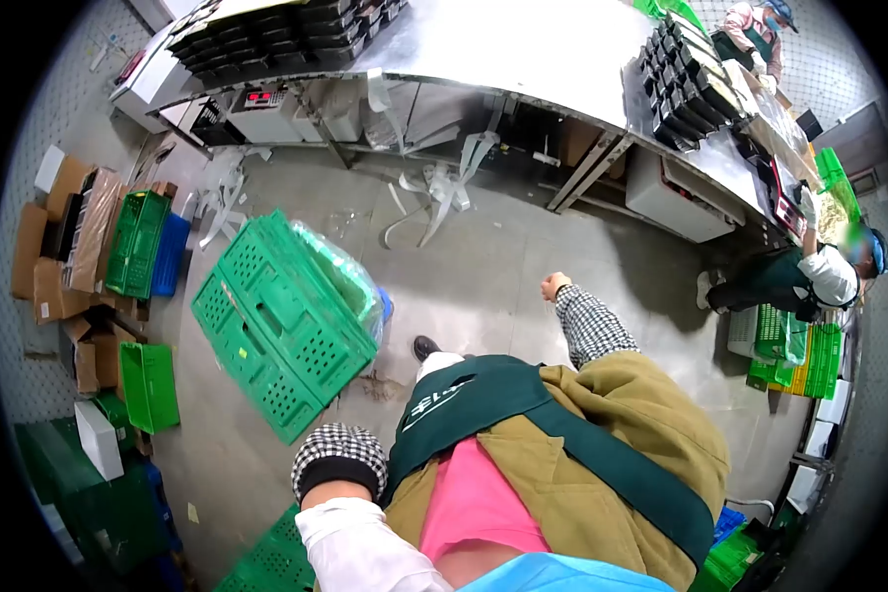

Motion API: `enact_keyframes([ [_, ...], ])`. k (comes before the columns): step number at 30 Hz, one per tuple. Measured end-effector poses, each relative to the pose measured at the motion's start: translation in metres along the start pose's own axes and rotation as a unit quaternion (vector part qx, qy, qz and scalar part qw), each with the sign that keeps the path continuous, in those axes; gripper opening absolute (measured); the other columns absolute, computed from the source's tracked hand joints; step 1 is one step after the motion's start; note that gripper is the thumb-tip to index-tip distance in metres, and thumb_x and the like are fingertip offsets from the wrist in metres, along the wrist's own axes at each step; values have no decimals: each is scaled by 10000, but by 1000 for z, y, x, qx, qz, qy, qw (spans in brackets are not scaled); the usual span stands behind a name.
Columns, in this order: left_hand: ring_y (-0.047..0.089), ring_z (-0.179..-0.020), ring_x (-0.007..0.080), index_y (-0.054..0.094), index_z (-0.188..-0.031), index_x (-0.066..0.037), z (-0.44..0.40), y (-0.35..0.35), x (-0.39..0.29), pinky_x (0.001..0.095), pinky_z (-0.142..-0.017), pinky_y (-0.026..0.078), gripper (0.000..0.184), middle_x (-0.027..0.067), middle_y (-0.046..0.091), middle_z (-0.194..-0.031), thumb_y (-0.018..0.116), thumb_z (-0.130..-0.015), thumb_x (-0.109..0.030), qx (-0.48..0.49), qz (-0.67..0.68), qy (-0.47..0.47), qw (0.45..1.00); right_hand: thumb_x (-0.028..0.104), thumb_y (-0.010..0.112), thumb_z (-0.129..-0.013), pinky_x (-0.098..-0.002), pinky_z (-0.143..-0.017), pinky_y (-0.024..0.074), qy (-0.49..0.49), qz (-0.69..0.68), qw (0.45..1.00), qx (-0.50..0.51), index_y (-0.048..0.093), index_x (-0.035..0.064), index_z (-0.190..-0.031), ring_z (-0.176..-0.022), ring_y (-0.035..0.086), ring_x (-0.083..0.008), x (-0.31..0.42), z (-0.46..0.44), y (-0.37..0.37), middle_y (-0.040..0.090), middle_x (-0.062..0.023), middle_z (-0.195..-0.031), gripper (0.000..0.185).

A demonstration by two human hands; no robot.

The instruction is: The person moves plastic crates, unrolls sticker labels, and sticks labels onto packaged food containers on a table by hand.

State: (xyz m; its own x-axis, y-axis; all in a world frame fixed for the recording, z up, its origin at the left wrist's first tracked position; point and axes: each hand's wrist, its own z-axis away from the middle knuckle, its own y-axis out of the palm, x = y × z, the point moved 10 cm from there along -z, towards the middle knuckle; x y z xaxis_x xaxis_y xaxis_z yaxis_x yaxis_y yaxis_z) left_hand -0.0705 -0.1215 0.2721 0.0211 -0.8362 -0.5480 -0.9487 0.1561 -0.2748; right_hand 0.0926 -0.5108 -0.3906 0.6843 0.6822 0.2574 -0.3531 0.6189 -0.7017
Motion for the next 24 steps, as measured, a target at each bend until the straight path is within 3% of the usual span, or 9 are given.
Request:
enact_keyframes([
  [2, 528, -712, 170, 517, -845, -104, 13, -20, 2, 325, -621, 428, 73, 14, 540, -788, 516, -868, -173, 9, 4, -2, 1000, 205, 544, -878, -300, -661, 540, -30, 46, 998, -13, 668, 33, -975, -696, 659, -152, 36, -24, -12, 687, -68, -784, 234],
  [8, 546, -713, 163, 540, -910, -74, 43, -90, 3, 309, -612, 445, 98, 28, 569, -817, 536, -873, -164, 52, 32, -14, 998, 214, 553, -848, -296, -690, 541, -100, -58, 993, 6, 670, 34, -968, -704, 671, -163, 158, -37, -49, 693, -88, -788, 245],
  [12, 558, -713, 159, 555, -954, -54, 61, -149, 15, 299, -605, 456, 130, 37, 589, -836, 550, -876, -158, 92, 41, -31, 994, 232, 601, -804, -334, -737, 530, -210, -96, 955, -186, 674, 57, -901, -716, 677, -203, 216, -65, -129, 688, -114, -798, 213],
  [14, 564, -713, 157, 563, -976, -44, 69, -185, 24, 294, -602, 461, 148, 42, 599, -845, 557, -878, -155, 89, 24, -49, 995, 256, 629, -790, -349, -725, 528, -240, -93, 899, -353, 668, 66, -858, -748, 669, -236, 228, -81, -187, 679, -116, -801, 205],
  [16, 570, -714, 154, 571, -997, -34, 79, -230, 38, 289, -599, 467, 167, 47, 609, -855, 564, -879, -152, 64, -17, -81, 995, 292, 661, -779, -366, -727, 510, -186, -247, 855, -417, 630, 55, -883, -794, 646, -257, 221, -100, -244, 662, -123, -802, 260],
  [18, 576, -714, 152, 578, -1019, -24, 88, -297, 59, 284, -595, 472, 187, 52, 619, -864, 570, -881, -149, -1, -95, -113, 989, 354, 662, -775, -401, -816, 474, -103, -271, 862, -415, 573, 64, -1014, -880, 597, -281, 229, -118, -297, 627, -113, -870, 387],
  [20, 560, -654, 210, 606, -925, -21, 110, -387, 90, 313, -573, 457, 152, 104, 621, -816, 565, -855, -150, -139, -218, -113, 959, 392, 680, -763, -388, -806, 458, -67, -239, 844, -476, 564, 30, -1031, -935, 573, -287, 252, -135, -344, 605, -161, -988, 465],
  [22, 594, -802, 203, 594, -1013, 12, 169, -433, 112, 311, -696, 483, 201, 158, 627, -987, 587, -841, -90, -358, -346, -227, 837, 467, 678, -742, -413, -891, 419, -32, -191, 857, -477, 553, 23, -1057, -1064, 506, -300, 279, -174, -376, 551, -171, -1098, 559],
  [24, 602, -881, 189, 593, -1042, 31, 213, -467, 153, 304, -792, 474, 221, 141, 632, -1008, 592, -838, -53, -458, -306, -379, 743, 412, 663, -755, -418, -920, 403, 21, -144, 889, -435, 553, 19, -1066, -1078, 506, -305, 308, -207, -396, 554, -173, -1101, 513],
])
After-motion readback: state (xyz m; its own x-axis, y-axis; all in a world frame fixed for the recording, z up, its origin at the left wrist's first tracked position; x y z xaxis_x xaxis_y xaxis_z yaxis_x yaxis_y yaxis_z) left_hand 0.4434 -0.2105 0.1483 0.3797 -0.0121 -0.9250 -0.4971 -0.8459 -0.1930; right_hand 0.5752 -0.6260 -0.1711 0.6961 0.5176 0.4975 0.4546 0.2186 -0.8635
